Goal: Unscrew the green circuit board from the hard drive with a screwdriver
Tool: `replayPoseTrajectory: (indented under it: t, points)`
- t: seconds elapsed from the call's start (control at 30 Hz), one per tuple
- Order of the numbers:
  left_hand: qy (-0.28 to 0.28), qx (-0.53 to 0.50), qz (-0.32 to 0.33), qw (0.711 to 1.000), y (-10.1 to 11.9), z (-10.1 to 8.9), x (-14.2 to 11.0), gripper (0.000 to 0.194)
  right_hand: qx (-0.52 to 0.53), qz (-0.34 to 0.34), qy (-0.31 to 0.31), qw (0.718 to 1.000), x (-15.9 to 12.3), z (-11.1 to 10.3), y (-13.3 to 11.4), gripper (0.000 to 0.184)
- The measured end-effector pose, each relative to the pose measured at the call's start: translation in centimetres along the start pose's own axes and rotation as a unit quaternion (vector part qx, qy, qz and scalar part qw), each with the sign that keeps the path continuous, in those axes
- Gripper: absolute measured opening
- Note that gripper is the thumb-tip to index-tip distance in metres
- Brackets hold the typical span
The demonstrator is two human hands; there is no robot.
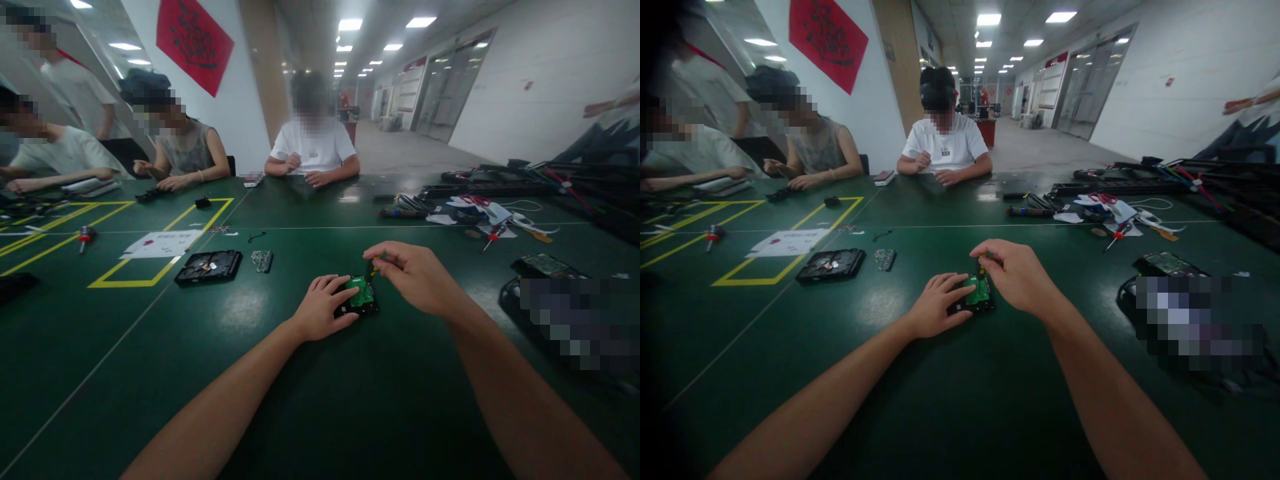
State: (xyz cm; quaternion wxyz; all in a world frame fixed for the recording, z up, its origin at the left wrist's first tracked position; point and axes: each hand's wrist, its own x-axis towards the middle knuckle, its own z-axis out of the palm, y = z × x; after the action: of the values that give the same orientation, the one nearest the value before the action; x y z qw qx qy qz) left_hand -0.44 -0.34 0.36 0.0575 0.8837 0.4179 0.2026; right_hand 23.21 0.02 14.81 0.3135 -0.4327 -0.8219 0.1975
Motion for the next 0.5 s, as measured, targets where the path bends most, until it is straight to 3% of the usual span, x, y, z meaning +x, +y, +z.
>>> replayPoseTrajectory:
  t: [0.13, 0.37, 0.5]
  points:
    - [0.005, -0.001, -0.003, 1.0, -0.05, -0.01, 0.03, 0.066, -0.005, 0.008, -0.001, 1.0, -0.06, -0.1, -0.61, 0.023]
    - [0.004, 0.002, -0.007, 1.0, 0.02, -0.14, 0.05, 0.064, -0.039, 0.043, 0.057, 0.997, 0.13, 0.58, -0.42, 0.022]
    - [0.014, 0.004, -0.011, 1.0, 0.06, -0.02, 0.09, 0.064, 0.009, 0.037, 0.029, 0.999, 0.05, 0.67, -0.2, 0.022]
